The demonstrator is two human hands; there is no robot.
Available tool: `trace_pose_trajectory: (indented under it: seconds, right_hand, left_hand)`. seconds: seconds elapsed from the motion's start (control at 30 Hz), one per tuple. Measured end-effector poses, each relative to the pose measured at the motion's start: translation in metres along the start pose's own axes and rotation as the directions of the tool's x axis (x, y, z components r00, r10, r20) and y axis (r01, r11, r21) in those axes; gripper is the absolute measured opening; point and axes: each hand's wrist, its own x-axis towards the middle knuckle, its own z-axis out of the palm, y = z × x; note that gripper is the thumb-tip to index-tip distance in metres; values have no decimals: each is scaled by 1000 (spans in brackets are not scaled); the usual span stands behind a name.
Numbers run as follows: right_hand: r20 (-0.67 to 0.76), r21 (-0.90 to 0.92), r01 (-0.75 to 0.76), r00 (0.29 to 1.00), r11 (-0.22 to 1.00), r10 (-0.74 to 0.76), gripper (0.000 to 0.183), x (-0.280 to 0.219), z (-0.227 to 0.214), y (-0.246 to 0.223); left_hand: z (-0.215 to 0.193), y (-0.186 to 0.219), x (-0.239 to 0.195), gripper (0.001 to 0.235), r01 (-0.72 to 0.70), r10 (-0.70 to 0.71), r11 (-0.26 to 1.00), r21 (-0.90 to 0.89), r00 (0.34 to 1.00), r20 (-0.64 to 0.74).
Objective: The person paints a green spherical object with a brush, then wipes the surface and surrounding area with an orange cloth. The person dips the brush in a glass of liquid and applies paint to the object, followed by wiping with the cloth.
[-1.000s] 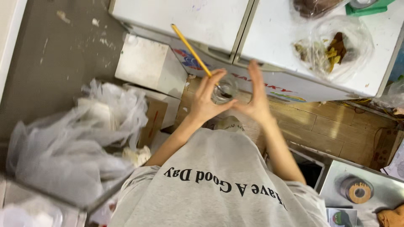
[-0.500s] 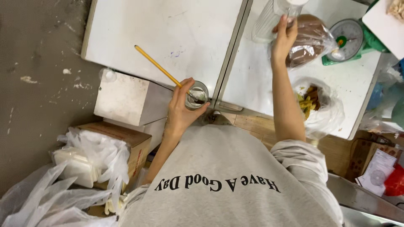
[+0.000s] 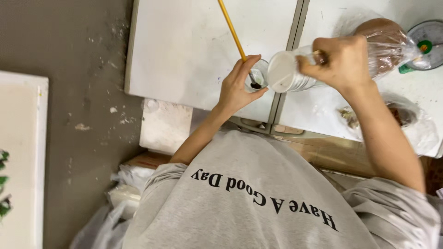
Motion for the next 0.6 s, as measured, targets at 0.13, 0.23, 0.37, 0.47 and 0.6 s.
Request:
trace_pose_trajectory:
  seconds: [0.13,0.23,0.37,0.47,0.6]
  right_hand:
    - [112,-326,140,988,935,-109,54,37,-27,-52]
    - [50,-415,182,983,891,-178,51,55,-34,-71]
    - [59,-413,198,980,889,-191,49,61,-37,-81]
    - [79,-416,179,984,892,-161,50,60,-37,-84]
    - [75,-416,185,983,890,-169,48,60,-38,-89]
  left_hand:
    - [-4,-15,6,85,-49,50,998,-38,998,47]
    - [-4,-24,9,93,-70,72,997,-35,995,68]
    - [-5,-34,8,98,-81,87,994,-68,992,90]
    - [-4,-38,7,100,-81,88,994,-75,991,98]
    - [-3,-45,6,100,-88,98,992,-89,989,114]
